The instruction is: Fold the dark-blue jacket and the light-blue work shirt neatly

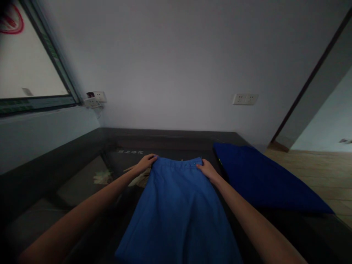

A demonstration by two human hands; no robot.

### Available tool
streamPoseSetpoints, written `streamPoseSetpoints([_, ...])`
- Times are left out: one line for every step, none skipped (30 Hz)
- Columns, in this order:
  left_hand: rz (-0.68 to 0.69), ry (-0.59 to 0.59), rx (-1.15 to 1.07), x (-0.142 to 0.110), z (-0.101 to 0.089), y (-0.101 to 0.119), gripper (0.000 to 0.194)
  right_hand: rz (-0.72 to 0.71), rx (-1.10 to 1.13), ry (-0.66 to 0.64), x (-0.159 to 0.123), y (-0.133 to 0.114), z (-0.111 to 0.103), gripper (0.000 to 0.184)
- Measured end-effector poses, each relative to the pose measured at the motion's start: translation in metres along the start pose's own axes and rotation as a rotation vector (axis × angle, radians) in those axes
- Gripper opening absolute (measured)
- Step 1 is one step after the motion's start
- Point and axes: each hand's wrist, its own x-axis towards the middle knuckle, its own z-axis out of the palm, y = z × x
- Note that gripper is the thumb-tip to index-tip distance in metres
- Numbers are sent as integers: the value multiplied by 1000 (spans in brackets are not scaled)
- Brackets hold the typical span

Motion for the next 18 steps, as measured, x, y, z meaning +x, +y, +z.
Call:
streamPoseSetpoints([3,7,-4,-1,-2,2,22,-2,-13,13,-1,0,1,18])
streamPoseSetpoints([6,21,-5,-2,-4,5,21,-6,-26,25,-2,1,2,20])
streamPoseSetpoints([8,40,-4,-4,-6,8,21,-10,-40,35,-2,1,3,22])
streamPoseSetpoints([7,63,-1,-5,-8,10,22,-14,-55,44,-3,2,3,24])
streamPoseSetpoints([3,85,4,-7,-11,12,23,-16,-73,52,-3,3,3,26])
streamPoseSetpoints([-4,103,9,-10,-14,15,25,-19,-94,59,-2,4,3,27])
streamPoseSetpoints([-15,113,14,-14,-18,17,26,-20,-117,67,-2,6,1,29])
streamPoseSetpoints([-28,113,19,-20,-22,19,25,-20,-141,74,0,6,0,31])
streamPoseSetpoints([-45,87,22,-28,-27,21,24,-19,-163,82,2,6,-2,35])
streamPoseSetpoints([-65,32,17,-39,-32,23,23,-29,-192,97,4,4,-4,39])
streamPoseSetpoints([-86,-44,5,-52,-38,27,24,-59,-232,123,7,0,-5,43])
streamPoseSetpoints([-107,-149,-16,-67,-44,31,26,-111,-283,157,10,-6,-4,44])
streamPoseSetpoints([-127,-260,-50,-84,-50,36,30,-186,-340,177,14,-15,-1,43])
streamPoseSetpoints([-141,-357,-85,-103,-56,42,35,-274,-396,177,17,-26,5,40])
streamPoseSetpoints([-146,-444,-130,-122,-61,49,40,-361,-441,153,21,-38,14,35])
streamPoseSetpoints([-173,-538,-179,-141,-65,56,48,-436,-469,86,24,-51,26,32])
streamPoseSetpoints([-190,-615,-238,-160,-67,63,55,-481,-472,15,27,-64,41,29])
streamPoseSetpoints([-202,-656,-279,-176,-69,69,62,-510,-469,-40,29,-77,57,27])
